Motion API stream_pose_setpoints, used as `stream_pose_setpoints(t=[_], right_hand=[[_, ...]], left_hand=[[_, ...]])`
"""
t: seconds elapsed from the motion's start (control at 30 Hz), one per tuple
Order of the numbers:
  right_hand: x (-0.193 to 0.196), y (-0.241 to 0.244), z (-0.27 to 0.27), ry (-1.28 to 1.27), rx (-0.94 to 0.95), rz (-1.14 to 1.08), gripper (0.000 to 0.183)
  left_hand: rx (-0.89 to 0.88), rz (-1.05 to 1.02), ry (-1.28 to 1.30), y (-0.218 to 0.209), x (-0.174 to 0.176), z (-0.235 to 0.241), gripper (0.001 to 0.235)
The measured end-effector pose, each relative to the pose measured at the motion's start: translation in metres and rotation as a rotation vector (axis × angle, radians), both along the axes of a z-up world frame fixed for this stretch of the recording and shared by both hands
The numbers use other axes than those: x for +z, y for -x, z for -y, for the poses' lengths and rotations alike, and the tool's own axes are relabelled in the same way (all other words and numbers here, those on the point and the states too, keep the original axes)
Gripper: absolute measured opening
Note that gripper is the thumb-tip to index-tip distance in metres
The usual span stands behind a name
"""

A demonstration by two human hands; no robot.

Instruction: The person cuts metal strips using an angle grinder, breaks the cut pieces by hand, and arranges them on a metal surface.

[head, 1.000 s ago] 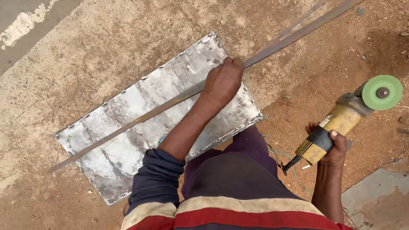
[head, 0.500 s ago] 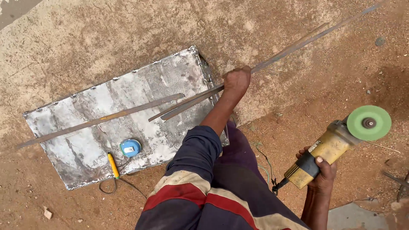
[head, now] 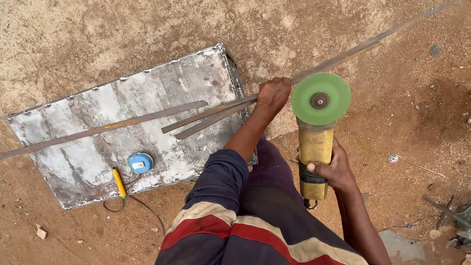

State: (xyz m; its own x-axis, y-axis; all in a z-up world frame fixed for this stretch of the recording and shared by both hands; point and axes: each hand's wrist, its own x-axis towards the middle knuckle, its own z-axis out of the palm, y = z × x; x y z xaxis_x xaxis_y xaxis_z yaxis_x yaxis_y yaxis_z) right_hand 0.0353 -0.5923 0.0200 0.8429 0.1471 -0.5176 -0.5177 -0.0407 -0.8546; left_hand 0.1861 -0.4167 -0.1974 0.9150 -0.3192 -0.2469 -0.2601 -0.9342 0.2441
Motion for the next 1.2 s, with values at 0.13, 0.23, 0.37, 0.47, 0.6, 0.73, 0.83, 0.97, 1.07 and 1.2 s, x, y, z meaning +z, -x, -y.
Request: stream_pose_setpoints(t=[0.13,0.23,0.37,0.47,0.6,0.73,0.83,0.97,1.07,1.2], right_hand=[[0.016,-0.009,-0.015,-0.125,0.052,0.019,0.086],[0.025,-0.014,-0.017,-0.155,0.062,0.093,0.088],[0.045,-0.025,-0.037,-0.161,0.043,0.072,0.091],[0.050,-0.029,-0.059,-0.172,0.053,0.066,0.092],[0.035,-0.027,-0.098,-0.175,0.109,0.113,0.093],[0.028,-0.024,-0.156,-0.168,0.185,0.210,0.094],[0.044,-0.028,-0.218,-0.336,0.159,0.157,0.088],[0.030,-0.030,-0.259,-0.427,0.135,0.222,0.077],[0.011,-0.037,-0.282,-0.519,0.123,0.329,0.067],[0.011,-0.044,-0.293,-0.490,0.092,0.353,0.079]], left_hand=[[-0.071,0.108,0.059,0.013,0.072,-0.015,0.011],[-0.161,0.142,0.004,0.029,0.098,-0.053,0.007],[-0.156,-0.017,-0.049,0.059,0.164,-0.145,0.010],[-0.166,0.037,-0.098,0.088,0.196,-0.221,0.011],[-0.161,0.047,-0.261,0.117,0.240,-0.317,0.011],[-0.158,0.178,-0.362,0.149,0.283,-0.387,0.016],[-0.128,0.185,-0.303,0.152,0.284,-0.406,0.003],[-0.063,0.305,-0.282,0.153,0.277,-0.391,0.006],[-0.009,0.428,-0.253,0.152,0.258,-0.388,0.011],[-0.023,0.526,-0.290,0.147,0.245,-0.379,0.021]])
